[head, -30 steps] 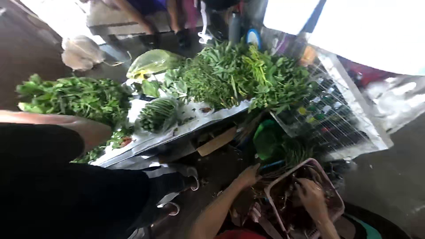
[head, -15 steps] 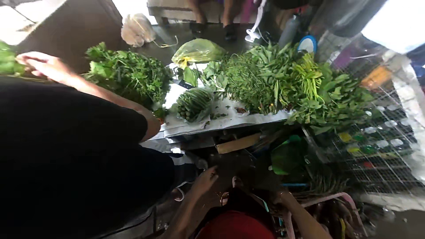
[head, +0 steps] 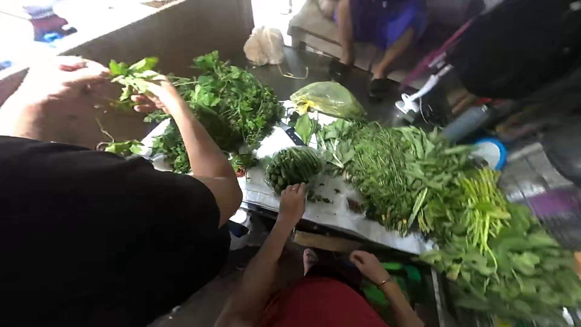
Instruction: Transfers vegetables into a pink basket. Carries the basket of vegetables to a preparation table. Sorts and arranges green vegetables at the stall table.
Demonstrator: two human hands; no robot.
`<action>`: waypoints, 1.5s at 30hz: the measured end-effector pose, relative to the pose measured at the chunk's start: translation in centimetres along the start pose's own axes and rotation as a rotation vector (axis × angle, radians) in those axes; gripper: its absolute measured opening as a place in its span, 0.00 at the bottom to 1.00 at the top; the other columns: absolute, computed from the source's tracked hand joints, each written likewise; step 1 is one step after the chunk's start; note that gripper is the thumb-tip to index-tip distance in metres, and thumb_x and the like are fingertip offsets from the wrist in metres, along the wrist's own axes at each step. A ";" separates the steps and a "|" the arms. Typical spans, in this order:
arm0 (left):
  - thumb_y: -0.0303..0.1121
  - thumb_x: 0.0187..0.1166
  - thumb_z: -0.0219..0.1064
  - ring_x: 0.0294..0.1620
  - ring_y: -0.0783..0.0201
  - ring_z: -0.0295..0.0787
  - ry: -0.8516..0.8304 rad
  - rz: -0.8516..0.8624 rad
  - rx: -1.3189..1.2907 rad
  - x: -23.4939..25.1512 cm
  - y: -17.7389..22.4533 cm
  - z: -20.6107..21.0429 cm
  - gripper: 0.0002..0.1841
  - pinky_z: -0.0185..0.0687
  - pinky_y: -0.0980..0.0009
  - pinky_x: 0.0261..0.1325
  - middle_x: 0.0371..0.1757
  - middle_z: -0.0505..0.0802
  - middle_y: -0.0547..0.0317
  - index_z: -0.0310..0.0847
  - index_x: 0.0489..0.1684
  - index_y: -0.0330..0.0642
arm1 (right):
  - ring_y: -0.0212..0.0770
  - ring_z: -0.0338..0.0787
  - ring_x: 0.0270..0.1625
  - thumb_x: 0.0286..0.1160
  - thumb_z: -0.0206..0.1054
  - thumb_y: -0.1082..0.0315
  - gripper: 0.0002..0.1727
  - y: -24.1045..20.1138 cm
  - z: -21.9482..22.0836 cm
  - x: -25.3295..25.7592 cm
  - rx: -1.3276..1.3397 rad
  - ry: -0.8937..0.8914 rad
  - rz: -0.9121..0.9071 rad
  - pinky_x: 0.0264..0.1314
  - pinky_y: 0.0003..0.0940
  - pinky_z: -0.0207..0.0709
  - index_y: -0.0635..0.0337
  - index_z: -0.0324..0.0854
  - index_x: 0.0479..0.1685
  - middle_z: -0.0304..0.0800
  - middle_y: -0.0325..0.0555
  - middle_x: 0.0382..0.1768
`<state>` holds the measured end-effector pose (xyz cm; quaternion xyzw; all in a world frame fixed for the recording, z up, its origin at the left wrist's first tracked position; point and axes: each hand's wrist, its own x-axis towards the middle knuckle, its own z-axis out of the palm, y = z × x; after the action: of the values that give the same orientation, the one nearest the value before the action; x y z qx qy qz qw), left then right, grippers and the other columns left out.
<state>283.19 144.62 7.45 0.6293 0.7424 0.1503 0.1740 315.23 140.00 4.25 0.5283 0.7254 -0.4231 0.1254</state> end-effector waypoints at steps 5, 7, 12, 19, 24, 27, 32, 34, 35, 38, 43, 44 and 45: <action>0.22 0.80 0.59 0.65 0.38 0.86 0.197 -0.021 -0.063 1.3 1.3 4.3 0.14 0.75 0.40 0.69 0.58 0.92 0.40 0.90 0.55 0.36 | 0.39 0.94 0.48 0.85 0.60 0.69 0.14 -8.8 -7.3 4.4 0.404 0.379 -0.496 0.59 0.36 0.88 0.69 0.88 0.52 0.95 0.52 0.45; 0.20 0.79 0.60 0.63 0.38 0.87 0.216 -0.035 -0.113 0.5 1.7 5.1 0.14 0.79 0.42 0.67 0.56 0.92 0.39 0.91 0.53 0.34 | 0.42 0.94 0.51 0.84 0.62 0.70 0.14 -11.5 -8.7 8.1 0.278 0.341 -0.585 0.61 0.36 0.87 0.71 0.89 0.53 0.94 0.56 0.49; 0.17 0.73 0.64 0.55 0.40 0.91 0.354 -0.009 -0.129 -0.9 2.5 7.3 0.10 0.86 0.49 0.62 0.49 0.94 0.40 0.92 0.42 0.31 | 0.51 0.87 0.70 0.87 0.61 0.60 0.21 -18.4 -9.0 16.3 -0.229 0.209 -0.531 0.77 0.44 0.77 0.61 0.84 0.70 0.86 0.56 0.69; 0.23 0.84 0.56 0.72 0.45 0.84 0.016 -0.064 -0.246 -2.3 1.5 4.2 0.16 0.75 0.53 0.78 0.65 0.90 0.43 0.87 0.62 0.36 | 0.55 0.90 0.64 0.83 0.66 0.58 0.22 -20.5 -7.5 19.1 -0.221 0.314 -0.422 0.71 0.48 0.80 0.66 0.81 0.67 0.88 0.60 0.63; 0.35 0.89 0.57 0.61 0.49 0.90 -0.078 -0.121 -0.418 -4.3 0.9 1.3 0.15 0.80 0.49 0.70 0.57 0.93 0.45 0.88 0.59 0.39 | 0.52 0.93 0.54 0.78 0.70 0.60 0.21 -19.7 -8.1 19.4 0.011 0.448 -0.544 0.63 0.45 0.85 0.67 0.87 0.62 0.91 0.61 0.56; 0.40 0.94 0.49 0.32 0.64 0.89 -0.094 -0.348 -0.856 -5.1 0.9 -0.5 0.21 0.87 0.64 0.45 0.33 0.92 0.55 0.87 0.54 0.34 | 0.47 0.95 0.50 0.73 0.74 0.68 0.18 -17.6 -8.7 16.9 0.221 0.554 -0.829 0.58 0.39 0.89 0.71 0.88 0.57 0.94 0.59 0.51; 0.52 0.95 0.31 0.48 0.56 0.92 -0.157 -0.552 -1.738 -3.6 1.4 -0.6 0.32 0.88 0.55 0.53 0.50 0.93 0.51 0.74 0.71 0.37 | 0.49 0.94 0.59 0.75 0.69 0.72 0.12 -15.4 -8.6 11.1 -0.076 0.375 -1.106 0.65 0.44 0.87 0.60 0.92 0.53 0.96 0.51 0.52; 0.45 0.97 0.39 0.45 0.55 0.93 -0.063 -0.601 -1.849 -2.8 1.9 -0.7 0.24 0.91 0.56 0.50 0.47 0.93 0.49 0.75 0.66 0.35 | 0.49 0.92 0.64 0.74 0.66 0.77 0.14 -16.0 -9.3 11.1 -0.097 0.277 -1.103 0.72 0.44 0.82 0.60 0.92 0.54 0.95 0.51 0.56; 0.41 0.96 0.41 0.41 0.56 0.94 -0.013 -0.625 -1.863 -2.6 2.0 -0.7 0.21 0.92 0.58 0.47 0.44 0.93 0.50 0.75 0.63 0.35 | 0.49 0.92 0.64 0.74 0.64 0.78 0.16 -16.7 -10.1 11.7 -0.052 0.269 -1.045 0.73 0.43 0.82 0.62 0.92 0.55 0.95 0.52 0.56; 0.34 0.94 0.47 0.37 0.59 0.92 0.125 -0.637 -1.825 -2.6 1.8 -0.7 0.15 0.90 0.64 0.42 0.40 0.91 0.51 0.78 0.58 0.33 | 0.50 0.92 0.60 0.81 0.59 0.74 0.16 -20.4 -13.1 15.8 -0.021 0.377 -0.765 0.69 0.45 0.83 0.65 0.91 0.57 0.93 0.56 0.56; 0.29 0.88 0.55 0.24 0.72 0.79 0.238 -0.550 -1.676 -3.7 1.5 -0.7 0.11 0.78 0.77 0.29 0.33 0.87 0.61 0.83 0.52 0.35 | 0.68 0.86 0.66 0.86 0.64 0.57 0.21 -25.5 -14.7 23.2 -0.261 0.335 -0.442 0.65 0.69 0.78 0.66 0.86 0.63 0.84 0.67 0.66; 0.30 0.88 0.56 0.22 0.73 0.78 0.235 -0.537 -1.672 -3.8 1.5 -0.9 0.10 0.77 0.78 0.27 0.31 0.87 0.62 0.83 0.51 0.36 | 0.69 0.86 0.65 0.84 0.66 0.56 0.22 -25.8 -14.7 24.1 -0.281 0.342 -0.441 0.62 0.70 0.79 0.68 0.86 0.60 0.83 0.69 0.65; 0.31 0.88 0.56 0.21 0.74 0.77 0.235 -0.525 -1.669 -3.9 1.5 -1.0 0.10 0.77 0.78 0.26 0.29 0.85 0.64 0.83 0.51 0.37 | 0.70 0.86 0.64 0.83 0.68 0.56 0.22 -26.0 -14.8 24.8 -0.294 0.346 -0.450 0.61 0.71 0.78 0.69 0.86 0.57 0.84 0.70 0.63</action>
<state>284.59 141.02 9.31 0.0868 0.5240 0.6624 0.5284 286.23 165.28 10.21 0.3951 0.8879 -0.2348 -0.0217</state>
